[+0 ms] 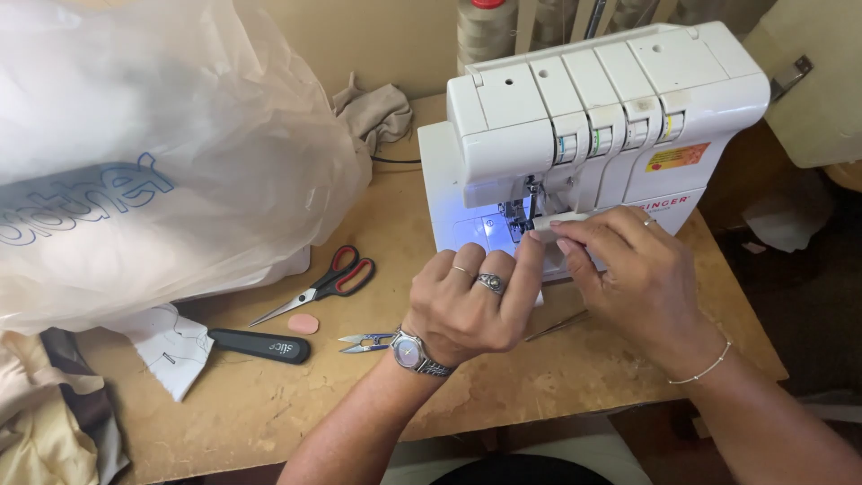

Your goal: The person threads a white serger sewing machine, using tweezers to guide the thread through the tension discs and needle area. They then open a heart-shaped container to retrieve a package of Singer sewing machine needles, using tweezers to select a needle from the pack.

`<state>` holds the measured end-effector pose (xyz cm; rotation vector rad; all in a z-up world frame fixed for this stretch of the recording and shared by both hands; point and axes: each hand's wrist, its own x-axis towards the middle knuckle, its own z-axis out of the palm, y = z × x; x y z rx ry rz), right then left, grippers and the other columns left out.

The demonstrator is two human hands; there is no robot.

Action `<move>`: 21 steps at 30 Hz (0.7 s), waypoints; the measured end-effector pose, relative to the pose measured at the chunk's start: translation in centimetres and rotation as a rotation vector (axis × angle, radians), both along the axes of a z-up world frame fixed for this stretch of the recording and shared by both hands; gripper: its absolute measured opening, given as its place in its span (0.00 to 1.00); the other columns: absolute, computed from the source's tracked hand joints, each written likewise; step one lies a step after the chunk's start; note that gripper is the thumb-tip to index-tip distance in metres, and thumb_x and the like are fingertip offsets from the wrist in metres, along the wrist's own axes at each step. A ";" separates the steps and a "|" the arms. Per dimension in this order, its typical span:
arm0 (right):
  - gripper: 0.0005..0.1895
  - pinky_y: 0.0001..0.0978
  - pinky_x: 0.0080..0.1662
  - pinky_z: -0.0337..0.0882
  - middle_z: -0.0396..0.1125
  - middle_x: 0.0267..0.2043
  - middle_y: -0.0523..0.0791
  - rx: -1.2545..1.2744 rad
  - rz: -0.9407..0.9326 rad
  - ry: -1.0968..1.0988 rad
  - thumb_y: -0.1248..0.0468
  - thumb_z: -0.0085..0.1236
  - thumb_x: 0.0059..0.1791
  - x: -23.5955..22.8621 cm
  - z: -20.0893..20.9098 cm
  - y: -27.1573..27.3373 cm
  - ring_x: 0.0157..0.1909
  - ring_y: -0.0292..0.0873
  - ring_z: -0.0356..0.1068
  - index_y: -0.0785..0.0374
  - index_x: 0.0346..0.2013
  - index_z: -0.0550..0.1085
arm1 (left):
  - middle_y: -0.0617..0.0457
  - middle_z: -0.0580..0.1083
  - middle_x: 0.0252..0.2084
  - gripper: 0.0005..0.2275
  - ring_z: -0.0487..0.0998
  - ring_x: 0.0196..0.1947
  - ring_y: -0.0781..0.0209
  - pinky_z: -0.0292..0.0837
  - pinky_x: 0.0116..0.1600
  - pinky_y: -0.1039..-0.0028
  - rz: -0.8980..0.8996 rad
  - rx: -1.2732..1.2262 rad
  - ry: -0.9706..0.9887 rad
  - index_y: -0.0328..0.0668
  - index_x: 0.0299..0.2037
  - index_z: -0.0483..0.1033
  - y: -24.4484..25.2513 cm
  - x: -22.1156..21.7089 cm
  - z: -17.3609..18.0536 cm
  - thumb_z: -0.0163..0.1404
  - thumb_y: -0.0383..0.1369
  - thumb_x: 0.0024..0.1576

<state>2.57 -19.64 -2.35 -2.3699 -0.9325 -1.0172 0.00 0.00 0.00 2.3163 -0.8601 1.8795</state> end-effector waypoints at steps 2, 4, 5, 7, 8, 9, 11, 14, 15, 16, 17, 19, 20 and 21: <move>0.07 0.36 0.40 0.72 0.74 0.39 0.45 0.002 0.004 0.009 0.66 0.57 0.57 0.0 0.3 0.2 0.38 0.46 0.72 0.62 0.42 0.82 | 0.60 0.52 0.19 0.09 0.49 0.17 0.65 0.41 0.23 0.74 0.003 -0.008 0.002 0.37 0.36 0.80 0.1 0.1 0.2 0.45 0.26 0.63; 0.08 0.35 0.39 0.71 0.73 0.38 0.45 0.007 0.000 0.014 0.65 0.56 0.58 0.0 0.4 0.2 0.38 0.46 0.72 0.61 0.42 0.82 | 0.60 0.54 0.19 0.11 0.50 0.17 0.65 0.42 0.23 0.74 -0.002 -0.013 0.001 0.37 0.37 0.81 0.2 0.6 0.4 0.42 0.26 0.64; 0.07 0.36 0.40 0.72 0.74 0.39 0.45 0.011 -0.008 0.025 0.65 0.56 0.57 0.0 0.3 0.2 0.39 0.46 0.72 0.61 0.43 0.82 | 0.59 0.53 0.19 0.09 0.51 0.17 0.65 0.42 0.23 0.74 0.015 -0.019 0.001 0.38 0.38 0.81 0.4 0.9 0.6 0.44 0.25 0.63; 0.06 0.36 0.40 0.72 0.74 0.40 0.44 0.019 -0.021 0.036 0.66 0.57 0.57 0.2 0.4 0.4 0.40 0.46 0.72 0.61 0.43 0.81 | 0.59 0.53 0.20 0.08 0.52 0.18 0.64 0.43 0.23 0.74 0.029 -0.022 0.000 0.39 0.38 0.81 0.6 1.6 1.0 0.46 0.23 0.63; 0.07 0.35 0.37 0.69 0.73 0.38 0.45 0.064 -0.016 0.029 0.64 0.57 0.57 0.4 0.5 0.6 0.35 0.44 0.70 0.62 0.43 0.81 | 0.59 0.54 0.20 0.07 0.53 0.18 0.64 0.44 0.23 0.74 0.025 -0.011 0.003 0.40 0.40 0.80 0.7 2.1 1.2 0.48 0.24 0.63; 0.09 0.33 0.34 0.66 0.72 0.35 0.45 0.108 -0.012 0.025 0.62 0.57 0.58 0.5 0.6 0.8 0.30 0.42 0.67 0.64 0.43 0.81 | 0.59 0.55 0.21 0.05 0.54 0.18 0.63 0.45 0.23 0.73 0.020 -0.001 0.010 0.40 0.41 0.80 0.7 2.5 1.3 0.49 0.24 0.64; 0.09 0.32 0.34 0.66 0.71 0.33 0.44 0.162 -0.034 0.059 0.61 0.57 0.59 1.1 0.8 1.3 0.30 0.41 0.67 0.64 0.42 0.80 | 0.59 0.55 0.21 0.06 0.57 0.19 0.63 0.49 0.23 0.72 0.010 -0.006 0.061 0.41 0.42 0.80 0.8 3.1 2.1 0.48 0.25 0.65; 0.06 0.31 0.30 0.67 0.69 0.27 0.43 0.281 -0.022 0.059 0.63 0.64 0.55 2.9 0.4 1.8 0.26 0.41 0.68 0.64 0.39 0.78 | 0.60 0.58 0.18 0.06 0.63 0.16 0.65 0.58 0.22 0.76 -0.039 -0.059 0.061 0.41 0.36 0.79 0.8 4.0 3.4 0.49 0.24 0.62; 0.07 0.31 0.26 0.69 0.67 0.22 0.43 0.347 0.008 0.030 0.66 0.71 0.52 3.7 0.1 2.0 0.23 0.43 0.69 0.64 0.35 0.78 | 0.61 0.60 0.15 0.05 0.66 0.14 0.67 0.65 0.21 0.81 -0.084 -0.108 0.017 0.40 0.31 0.77 0.8 4.3 3.8 0.51 0.22 0.58; 0.07 0.31 0.26 0.69 0.67 0.22 0.43 0.347 0.009 0.028 0.66 0.71 0.52 3.8 0.0 2.0 0.23 0.43 0.69 0.64 0.35 0.78 | 0.61 0.60 0.15 0.05 0.66 0.14 0.67 0.65 0.21 0.81 -0.083 -0.107 0.015 0.40 0.31 0.77 1.0 4.2 3.5 0.51 0.22 0.58; 0.08 0.31 0.26 0.68 0.67 0.21 0.42 0.352 -0.010 0.024 0.66 0.71 0.51 4.0 -0.1 2.0 0.22 0.42 0.69 0.62 0.34 0.78 | 0.61 0.60 0.15 0.05 0.66 0.14 0.66 0.65 0.21 0.81 -0.090 -0.141 0.042 0.40 0.31 0.77 1.2 4.1 3.1 0.52 0.23 0.58; 0.08 0.30 0.26 0.68 0.67 0.20 0.41 0.357 -0.027 0.021 0.67 0.72 0.50 4.2 -0.3 2.1 0.22 0.42 0.68 0.61 0.33 0.77 | 0.61 0.59 0.14 0.04 0.66 0.13 0.66 0.65 0.21 0.81 -0.094 -0.176 0.070 0.40 0.31 0.77 1.7 4.0 1.9 0.53 0.23 0.57; 0.09 0.30 0.26 0.68 0.67 0.20 0.41 0.340 -0.051 0.010 0.65 0.72 0.51 4.2 -0.3 2.2 0.21 0.42 0.68 0.60 0.32 0.77 | 0.61 0.58 0.14 0.04 0.65 0.12 0.66 0.65 0.21 0.81 -0.106 -0.218 0.102 0.40 0.32 0.77 1.9 4.0 1.1 0.51 0.22 0.57; 0.10 0.30 0.27 0.68 0.67 0.19 0.41 0.322 -0.077 -0.002 0.63 0.72 0.52 4.2 -0.3 2.2 0.21 0.42 0.68 0.59 0.31 0.77 | 0.61 0.58 0.13 0.04 0.65 0.12 0.65 0.65 0.21 0.81 -0.119 -0.260 0.134 0.39 0.33 0.77 2.2 4.0 0.3 0.50 0.21 0.57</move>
